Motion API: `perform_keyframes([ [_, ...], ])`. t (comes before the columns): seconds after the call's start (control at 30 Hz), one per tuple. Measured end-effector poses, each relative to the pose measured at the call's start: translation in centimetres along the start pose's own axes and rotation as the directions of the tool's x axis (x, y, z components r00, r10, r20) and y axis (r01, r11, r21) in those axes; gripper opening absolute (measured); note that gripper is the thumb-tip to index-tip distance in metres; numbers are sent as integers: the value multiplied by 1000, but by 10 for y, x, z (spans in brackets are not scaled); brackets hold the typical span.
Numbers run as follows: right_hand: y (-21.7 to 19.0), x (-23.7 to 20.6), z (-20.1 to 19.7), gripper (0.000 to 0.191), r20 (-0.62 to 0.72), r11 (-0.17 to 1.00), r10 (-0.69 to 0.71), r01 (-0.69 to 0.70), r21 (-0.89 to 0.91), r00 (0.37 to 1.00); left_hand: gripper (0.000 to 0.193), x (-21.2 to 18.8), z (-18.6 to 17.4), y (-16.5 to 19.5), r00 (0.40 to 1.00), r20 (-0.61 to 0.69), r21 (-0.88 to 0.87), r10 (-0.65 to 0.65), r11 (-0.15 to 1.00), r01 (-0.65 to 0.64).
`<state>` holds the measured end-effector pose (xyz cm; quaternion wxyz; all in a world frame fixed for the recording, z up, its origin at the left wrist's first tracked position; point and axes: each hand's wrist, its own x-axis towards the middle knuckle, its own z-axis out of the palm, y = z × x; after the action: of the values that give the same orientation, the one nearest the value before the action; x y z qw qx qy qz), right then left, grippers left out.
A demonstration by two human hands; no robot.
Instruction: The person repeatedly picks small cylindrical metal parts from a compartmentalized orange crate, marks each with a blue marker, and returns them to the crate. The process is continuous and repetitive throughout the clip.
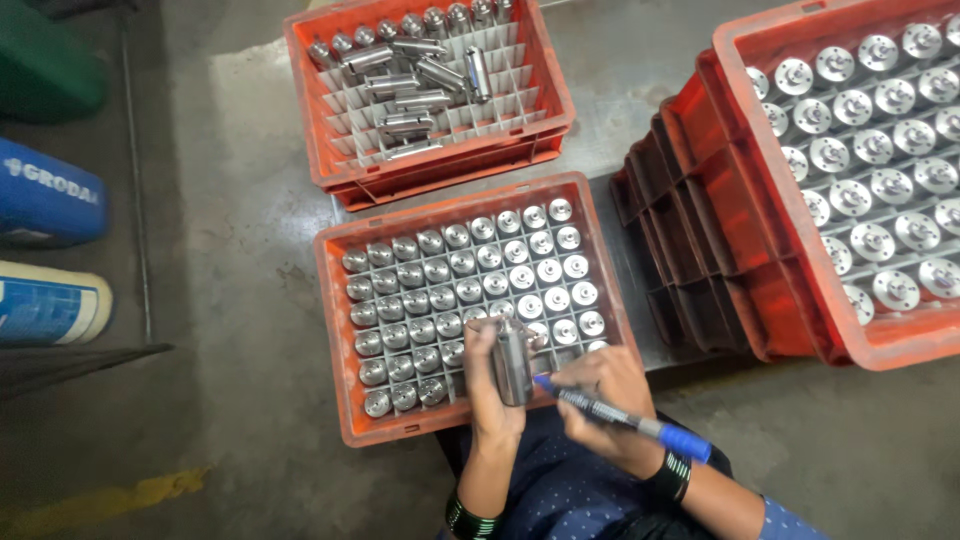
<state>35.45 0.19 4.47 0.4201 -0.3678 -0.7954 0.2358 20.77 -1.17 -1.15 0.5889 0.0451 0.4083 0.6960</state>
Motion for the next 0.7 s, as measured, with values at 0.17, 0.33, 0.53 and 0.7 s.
perform_keyframes([
  [0.17,33,-9,-23,17,-78,873,408,-363,327,910,34,-4,-8,-18,923,266,581,278,718,-384],
  [0.33,55,-13,-33,21,-117,808,479,-385,447,870,43,-1,-18,-28,810,559,760,175,282,-585],
  [0.53,67,-13,-21,20,-99,849,479,-432,305,872,48,4,-8,-41,756,649,756,-84,182,-629],
  [0.7,70,-2,-18,19,-87,838,490,-441,322,868,56,12,-7,-51,699,715,673,4,264,-691],
])
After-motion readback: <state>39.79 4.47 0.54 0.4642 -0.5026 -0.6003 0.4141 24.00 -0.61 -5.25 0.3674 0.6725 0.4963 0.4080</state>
